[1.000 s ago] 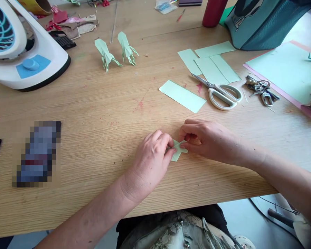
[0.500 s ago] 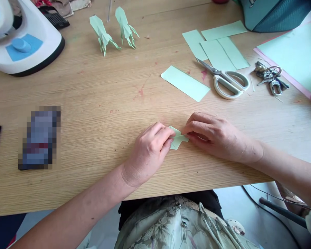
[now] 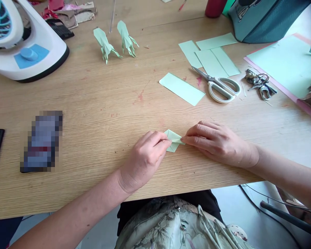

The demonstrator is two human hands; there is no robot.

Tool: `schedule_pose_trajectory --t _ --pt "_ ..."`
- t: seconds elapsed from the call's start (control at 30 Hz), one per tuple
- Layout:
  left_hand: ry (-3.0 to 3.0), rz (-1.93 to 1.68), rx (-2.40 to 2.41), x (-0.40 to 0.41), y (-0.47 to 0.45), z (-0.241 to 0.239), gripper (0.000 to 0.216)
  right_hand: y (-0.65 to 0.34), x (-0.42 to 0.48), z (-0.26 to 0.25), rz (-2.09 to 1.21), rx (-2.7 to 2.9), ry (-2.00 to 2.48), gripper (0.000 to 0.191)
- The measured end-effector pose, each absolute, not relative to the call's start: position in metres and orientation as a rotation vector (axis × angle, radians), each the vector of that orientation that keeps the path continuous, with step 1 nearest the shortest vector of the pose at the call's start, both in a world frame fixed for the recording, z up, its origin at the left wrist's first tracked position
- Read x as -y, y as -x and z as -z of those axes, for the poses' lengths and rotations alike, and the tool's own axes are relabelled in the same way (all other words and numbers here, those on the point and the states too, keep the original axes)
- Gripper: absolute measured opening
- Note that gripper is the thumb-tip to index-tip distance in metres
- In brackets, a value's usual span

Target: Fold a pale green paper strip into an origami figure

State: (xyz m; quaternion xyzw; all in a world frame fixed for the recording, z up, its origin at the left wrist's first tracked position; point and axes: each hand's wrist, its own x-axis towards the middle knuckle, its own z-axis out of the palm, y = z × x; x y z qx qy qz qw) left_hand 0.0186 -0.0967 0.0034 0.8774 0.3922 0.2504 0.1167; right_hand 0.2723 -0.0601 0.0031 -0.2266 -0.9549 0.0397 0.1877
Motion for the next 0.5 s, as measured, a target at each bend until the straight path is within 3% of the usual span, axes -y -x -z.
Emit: schedule_pose_trajectory --t 0.5 --pt "-2.983 -0.490 -1.016 0.102 -0.015 -0.011 0.029 -0.287 0.068 -0.013 -0.151 2.835 0.638 0.035"
